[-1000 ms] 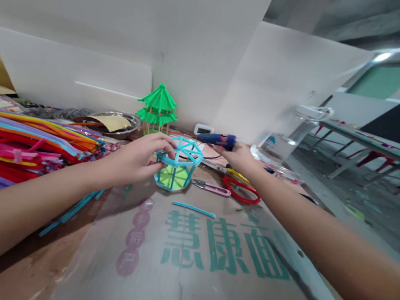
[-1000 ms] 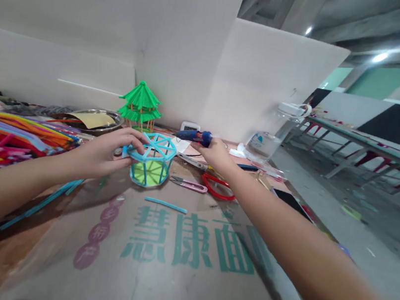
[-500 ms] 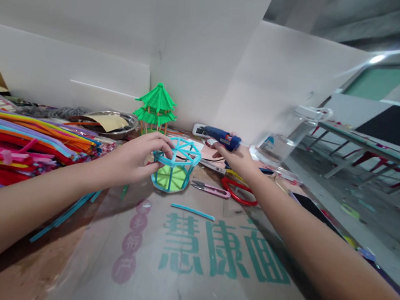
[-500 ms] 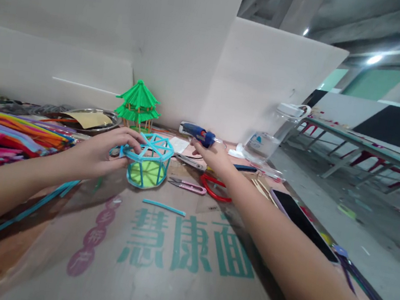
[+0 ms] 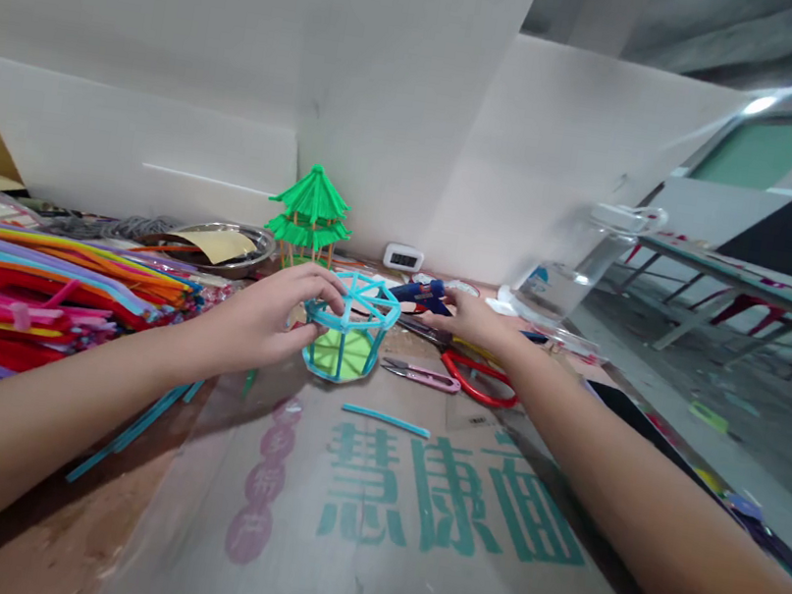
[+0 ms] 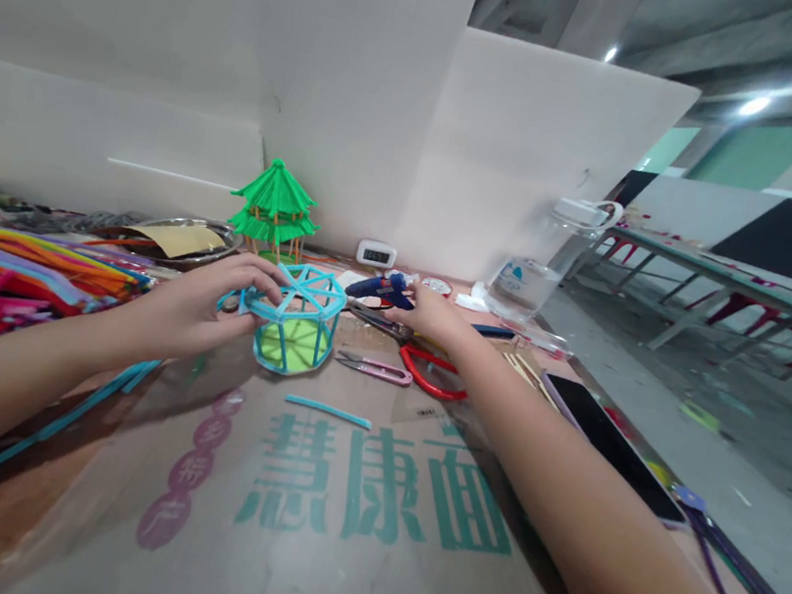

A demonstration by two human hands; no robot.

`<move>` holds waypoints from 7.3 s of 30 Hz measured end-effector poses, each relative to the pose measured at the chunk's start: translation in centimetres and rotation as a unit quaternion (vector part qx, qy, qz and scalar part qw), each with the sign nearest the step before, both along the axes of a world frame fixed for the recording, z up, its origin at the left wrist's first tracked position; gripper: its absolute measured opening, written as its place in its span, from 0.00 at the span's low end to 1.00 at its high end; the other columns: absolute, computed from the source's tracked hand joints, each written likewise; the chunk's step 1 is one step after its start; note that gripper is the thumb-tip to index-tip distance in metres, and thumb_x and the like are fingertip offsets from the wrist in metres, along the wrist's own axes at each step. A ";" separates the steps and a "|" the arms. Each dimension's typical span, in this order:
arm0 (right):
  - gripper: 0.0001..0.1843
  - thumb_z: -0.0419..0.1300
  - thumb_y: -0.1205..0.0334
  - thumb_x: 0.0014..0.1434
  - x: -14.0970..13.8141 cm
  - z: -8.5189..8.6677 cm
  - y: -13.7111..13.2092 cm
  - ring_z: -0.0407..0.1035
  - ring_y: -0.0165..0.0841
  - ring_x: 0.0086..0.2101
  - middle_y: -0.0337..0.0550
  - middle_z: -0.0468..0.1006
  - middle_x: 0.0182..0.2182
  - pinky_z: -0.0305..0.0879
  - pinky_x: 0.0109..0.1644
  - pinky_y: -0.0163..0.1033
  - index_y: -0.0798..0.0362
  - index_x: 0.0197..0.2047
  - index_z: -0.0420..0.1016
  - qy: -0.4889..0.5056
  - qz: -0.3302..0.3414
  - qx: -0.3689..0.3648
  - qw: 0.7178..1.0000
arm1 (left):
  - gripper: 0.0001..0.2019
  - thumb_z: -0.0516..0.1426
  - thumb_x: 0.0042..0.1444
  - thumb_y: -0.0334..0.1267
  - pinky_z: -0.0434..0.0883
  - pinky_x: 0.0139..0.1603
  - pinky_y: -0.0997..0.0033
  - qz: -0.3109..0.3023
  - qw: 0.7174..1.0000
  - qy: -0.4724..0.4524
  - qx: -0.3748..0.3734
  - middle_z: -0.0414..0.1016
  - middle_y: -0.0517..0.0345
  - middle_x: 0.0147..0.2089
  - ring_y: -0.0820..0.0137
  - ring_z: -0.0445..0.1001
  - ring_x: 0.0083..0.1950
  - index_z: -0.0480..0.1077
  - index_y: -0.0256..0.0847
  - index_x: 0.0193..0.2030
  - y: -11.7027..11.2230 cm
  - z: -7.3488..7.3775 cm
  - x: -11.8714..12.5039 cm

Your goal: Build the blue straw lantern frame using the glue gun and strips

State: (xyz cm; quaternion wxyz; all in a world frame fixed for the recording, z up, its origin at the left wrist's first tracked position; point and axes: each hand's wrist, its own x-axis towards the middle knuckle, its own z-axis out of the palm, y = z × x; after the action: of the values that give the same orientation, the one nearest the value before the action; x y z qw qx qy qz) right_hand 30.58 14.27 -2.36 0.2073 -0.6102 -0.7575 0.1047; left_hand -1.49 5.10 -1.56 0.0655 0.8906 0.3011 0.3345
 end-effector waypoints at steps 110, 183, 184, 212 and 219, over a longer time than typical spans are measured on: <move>0.17 0.54 0.67 0.69 -5.6 -2.0 -8.4 0.79 0.37 0.44 0.47 0.85 0.46 0.73 0.48 0.42 0.51 0.56 0.78 0.109 0.264 0.284 0.915 | 0.09 0.56 0.65 0.40 0.67 0.63 0.50 0.031 0.998 0.010 0.062 0.72 0.48 0.54 0.59 0.71 0.58 0.76 0.40 0.38 -0.7 0.2 0.5; 0.13 0.60 0.53 0.67 -5.6 -4.5 -9.8 0.78 0.37 0.38 0.46 0.80 0.42 0.76 0.39 0.40 0.50 0.51 0.69 0.199 0.227 0.209 0.930 | 0.10 0.48 0.60 0.22 0.68 0.44 0.65 -0.019 0.997 0.055 0.052 0.73 0.55 0.36 0.66 0.70 0.40 0.65 0.41 0.38 -6.6 -4.2 2.8; 0.13 0.60 0.53 0.67 -5.6 -4.5 -9.8 0.78 0.37 0.38 0.46 0.80 0.43 0.76 0.39 0.40 0.50 0.51 0.69 0.199 0.226 0.208 0.931 | 0.10 0.48 0.60 0.22 0.68 0.45 0.65 -0.017 0.997 0.056 0.054 0.74 0.56 0.36 0.66 0.71 0.40 0.65 0.41 0.38 -6.7 -4.1 2.7; 0.09 0.61 0.58 0.67 -6.1 -2.0 -13.2 0.66 0.36 0.32 0.42 0.72 0.32 0.63 0.35 0.41 0.51 0.47 0.69 0.101 0.366 0.459 0.803 | 0.19 0.43 0.74 0.43 0.63 0.40 0.67 -0.024 0.998 0.040 0.029 0.68 0.58 0.32 0.67 0.65 0.35 0.63 0.40 0.33 -5.9 -4.5 2.2; 0.04 0.60 0.64 0.69 -8.1 -2.2 -14.8 0.68 0.31 0.30 0.42 0.76 0.30 0.64 0.34 0.37 0.55 0.43 0.76 0.095 0.391 0.379 0.833 | 0.27 0.36 0.73 0.54 0.62 0.39 0.66 -0.014 1.000 0.020 0.003 0.68 0.56 0.33 0.66 0.65 0.35 0.64 0.39 0.34 -6.0 -4.4 2.4</move>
State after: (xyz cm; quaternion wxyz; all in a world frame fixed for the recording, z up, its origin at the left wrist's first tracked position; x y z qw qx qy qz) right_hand 22.45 -0.53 -4.55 0.4347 -0.1235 -0.8900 -0.0610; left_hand 0.87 -0.86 -5.98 0.0613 0.9015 0.2891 0.3163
